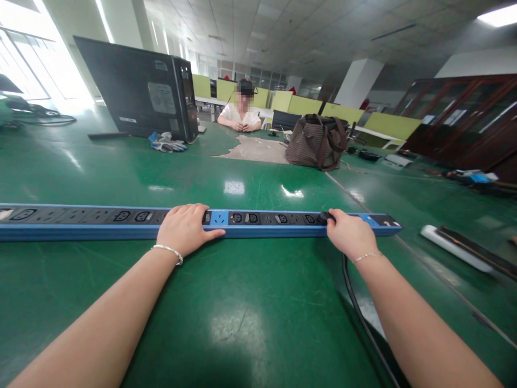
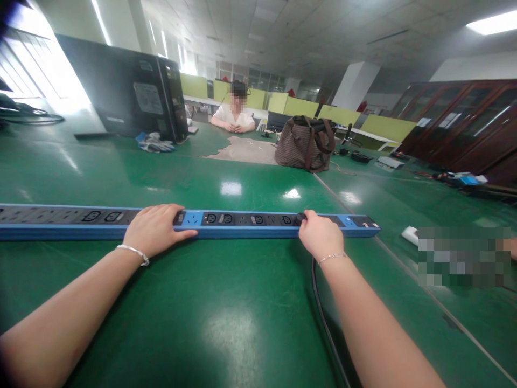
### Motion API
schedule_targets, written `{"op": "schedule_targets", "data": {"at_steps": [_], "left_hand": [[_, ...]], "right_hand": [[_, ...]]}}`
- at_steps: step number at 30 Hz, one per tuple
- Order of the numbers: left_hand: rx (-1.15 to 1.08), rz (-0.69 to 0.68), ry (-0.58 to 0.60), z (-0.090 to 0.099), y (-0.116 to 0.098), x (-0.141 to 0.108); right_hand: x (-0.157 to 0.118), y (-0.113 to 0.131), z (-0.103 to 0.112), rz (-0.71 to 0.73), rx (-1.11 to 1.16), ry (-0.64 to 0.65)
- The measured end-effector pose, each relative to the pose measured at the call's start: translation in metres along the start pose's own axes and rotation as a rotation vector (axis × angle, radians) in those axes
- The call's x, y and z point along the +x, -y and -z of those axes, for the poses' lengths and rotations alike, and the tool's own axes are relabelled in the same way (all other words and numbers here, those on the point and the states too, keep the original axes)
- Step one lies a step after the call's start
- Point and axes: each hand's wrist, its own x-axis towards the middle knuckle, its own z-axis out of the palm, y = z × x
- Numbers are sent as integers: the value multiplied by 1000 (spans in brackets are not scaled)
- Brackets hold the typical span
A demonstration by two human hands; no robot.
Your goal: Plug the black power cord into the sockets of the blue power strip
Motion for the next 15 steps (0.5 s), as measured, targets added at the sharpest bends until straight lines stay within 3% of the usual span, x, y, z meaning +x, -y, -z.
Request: {"op": "schedule_targets", "data": {"at_steps": [15], "left_hand": [[-37,1,10,2,0,0]], "right_hand": [[1,-10,-22,-130,441,-128]]}}
